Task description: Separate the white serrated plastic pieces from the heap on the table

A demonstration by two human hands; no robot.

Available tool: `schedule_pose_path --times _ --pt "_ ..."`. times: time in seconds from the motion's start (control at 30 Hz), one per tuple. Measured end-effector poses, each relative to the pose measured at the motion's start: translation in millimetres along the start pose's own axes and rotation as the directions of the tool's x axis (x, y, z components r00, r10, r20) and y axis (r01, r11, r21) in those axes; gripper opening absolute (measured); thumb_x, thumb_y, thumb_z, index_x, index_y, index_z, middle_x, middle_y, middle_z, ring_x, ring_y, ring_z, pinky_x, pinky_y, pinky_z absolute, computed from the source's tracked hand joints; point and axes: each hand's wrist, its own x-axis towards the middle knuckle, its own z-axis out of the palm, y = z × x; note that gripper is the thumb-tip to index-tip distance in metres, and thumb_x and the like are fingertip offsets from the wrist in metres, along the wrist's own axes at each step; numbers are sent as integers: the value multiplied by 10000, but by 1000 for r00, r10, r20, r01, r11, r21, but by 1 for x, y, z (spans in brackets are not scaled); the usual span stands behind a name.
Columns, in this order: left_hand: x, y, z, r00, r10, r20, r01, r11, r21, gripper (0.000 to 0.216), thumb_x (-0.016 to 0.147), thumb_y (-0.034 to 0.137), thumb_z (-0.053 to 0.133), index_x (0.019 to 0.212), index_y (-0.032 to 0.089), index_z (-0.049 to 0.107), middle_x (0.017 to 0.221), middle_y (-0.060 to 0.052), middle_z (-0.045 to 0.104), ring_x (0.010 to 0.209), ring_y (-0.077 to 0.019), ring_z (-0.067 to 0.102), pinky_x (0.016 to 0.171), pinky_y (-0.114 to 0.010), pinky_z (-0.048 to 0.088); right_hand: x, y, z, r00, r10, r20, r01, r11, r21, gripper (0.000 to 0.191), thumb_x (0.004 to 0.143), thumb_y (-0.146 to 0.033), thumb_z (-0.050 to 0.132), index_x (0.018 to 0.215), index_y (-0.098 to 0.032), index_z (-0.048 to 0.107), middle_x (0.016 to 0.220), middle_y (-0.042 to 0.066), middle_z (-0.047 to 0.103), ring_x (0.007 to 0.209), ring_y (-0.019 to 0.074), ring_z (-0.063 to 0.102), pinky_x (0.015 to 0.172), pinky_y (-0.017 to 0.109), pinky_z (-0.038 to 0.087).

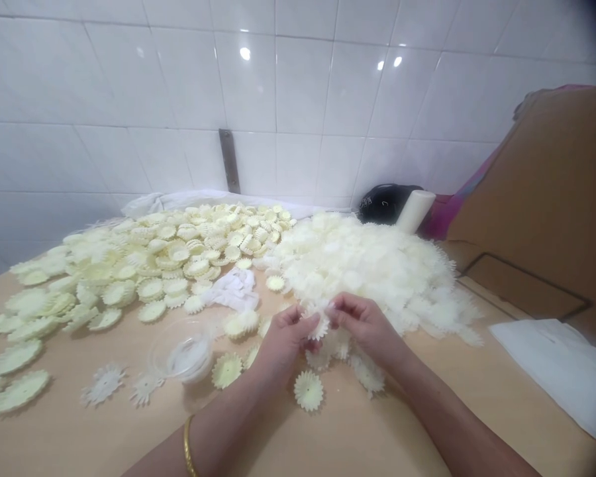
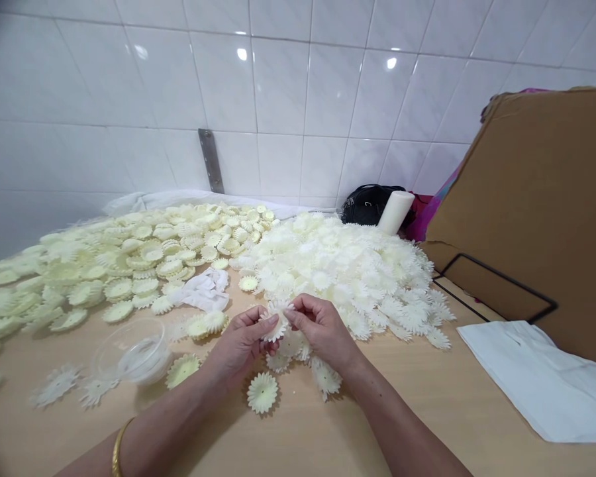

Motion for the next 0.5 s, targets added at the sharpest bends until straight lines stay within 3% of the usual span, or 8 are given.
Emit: schedule_pose_path --times 0.07,0.2,0.27,0.33,0.4,0.43,0.5 --pt "0 0 0 1000 -22 2 21 1000 11 218 605 285 693 688 138 554 580 -5 551 446 -71 476 455 -202 364 0 0 -1 999 -10 -37 9 999 -32 236 779 -347 513 633 -163 487 587 -24 457 573 101 445 564 226 374" --pt "-1 0 2 998 -56 21 54 997 48 203 627 269 677 746 126 593 564 -10 547 443 -59 456 443 -185 341 -2 -1 2 999 -45 1 45 995 -93 243 809 -319 463 619 -168 469 571 -24 442 561 102 435 543 226 361" --pt "-2 0 2 997 -71 8 71 994 80 180 642 278 662 689 126 579 510 0 521 416 -54 433 425 -178 319 -1 1 2 992 -80 -96 63 983 -171 256 809 -318 459 598 -175 443 545 -30 419 527 98 408 503 219 339" --pt "-2 -1 1 997 -71 -25 73 993 95 194 638 286 662 630 135 542 467 14 492 387 -49 409 402 -172 292 1 5 -3 944 -137 -300 56 963 -265 273 814 -327 443 584 -184 416 515 -37 393 482 93 370 456 215 307" --pt "-1 -2 -2 995 -70 -72 76 993 95 230 617 301 677 604 144 511 456 21 479 373 -49 399 384 -170 273 4 11 -12 853 -197 -483 21 938 -345 291 819 -347 431 576 -189 409 489 -41 379 452 93 346 432 217 290" --pt "0 -2 -3 992 -77 -100 86 992 92 245 602 309 689 605 146 506 462 20 480 377 -53 405 382 -170 275 5 14 -17 822 -219 -526 1 924 -383 293 814 -357 438 576 -188 422 487 -39 387 452 96 353 437 220 297" --pt "0 -3 -4 986 -91 -138 104 990 93 262 583 324 702 620 146 513 491 14 490 406 -62 433 397 -175 302 8 18 -24 810 -259 -527 -17 886 -463 252 804 -357 457 629 -180 494 535 -21 457 495 112 412 484 233 346"
